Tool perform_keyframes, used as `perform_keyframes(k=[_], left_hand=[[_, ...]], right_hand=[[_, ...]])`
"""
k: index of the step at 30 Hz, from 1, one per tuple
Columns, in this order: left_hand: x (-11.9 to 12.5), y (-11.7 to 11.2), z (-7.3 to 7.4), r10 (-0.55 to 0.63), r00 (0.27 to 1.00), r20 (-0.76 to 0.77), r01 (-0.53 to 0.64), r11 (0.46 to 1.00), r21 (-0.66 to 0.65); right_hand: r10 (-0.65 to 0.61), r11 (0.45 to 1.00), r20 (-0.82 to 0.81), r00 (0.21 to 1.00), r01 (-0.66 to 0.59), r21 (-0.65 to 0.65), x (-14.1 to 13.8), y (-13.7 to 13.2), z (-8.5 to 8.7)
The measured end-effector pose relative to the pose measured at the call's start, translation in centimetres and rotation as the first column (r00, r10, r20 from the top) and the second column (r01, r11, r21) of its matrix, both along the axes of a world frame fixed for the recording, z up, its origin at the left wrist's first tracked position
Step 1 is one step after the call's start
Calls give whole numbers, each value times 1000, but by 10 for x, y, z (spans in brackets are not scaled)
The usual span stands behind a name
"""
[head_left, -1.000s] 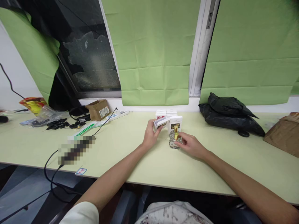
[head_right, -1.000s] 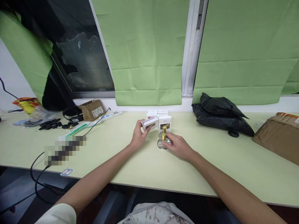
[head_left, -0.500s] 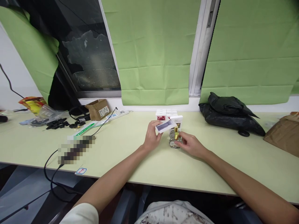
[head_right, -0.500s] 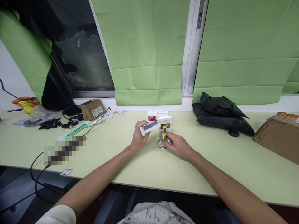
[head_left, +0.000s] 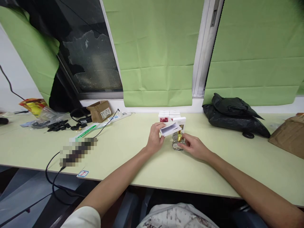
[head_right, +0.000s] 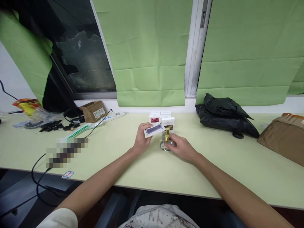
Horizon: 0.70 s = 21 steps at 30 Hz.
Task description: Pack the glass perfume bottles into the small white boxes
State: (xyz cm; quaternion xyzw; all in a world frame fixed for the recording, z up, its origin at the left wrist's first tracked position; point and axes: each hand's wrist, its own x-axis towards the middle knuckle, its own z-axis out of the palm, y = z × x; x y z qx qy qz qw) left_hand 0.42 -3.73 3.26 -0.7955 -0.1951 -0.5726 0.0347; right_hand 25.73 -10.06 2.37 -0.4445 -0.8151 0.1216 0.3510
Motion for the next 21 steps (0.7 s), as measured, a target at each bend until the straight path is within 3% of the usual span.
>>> perform_keyframes(k=[7,21], left_hand=[[-1,0,1,42,999,12,-43,998,48],[0,0,0,26,1000,-6,-26,1000,-6]], right_hand=[[-6,1000,-6,1000,5,-5,0,-1,1],[-14,1000,2,1000,14,6,-1,0,0]])
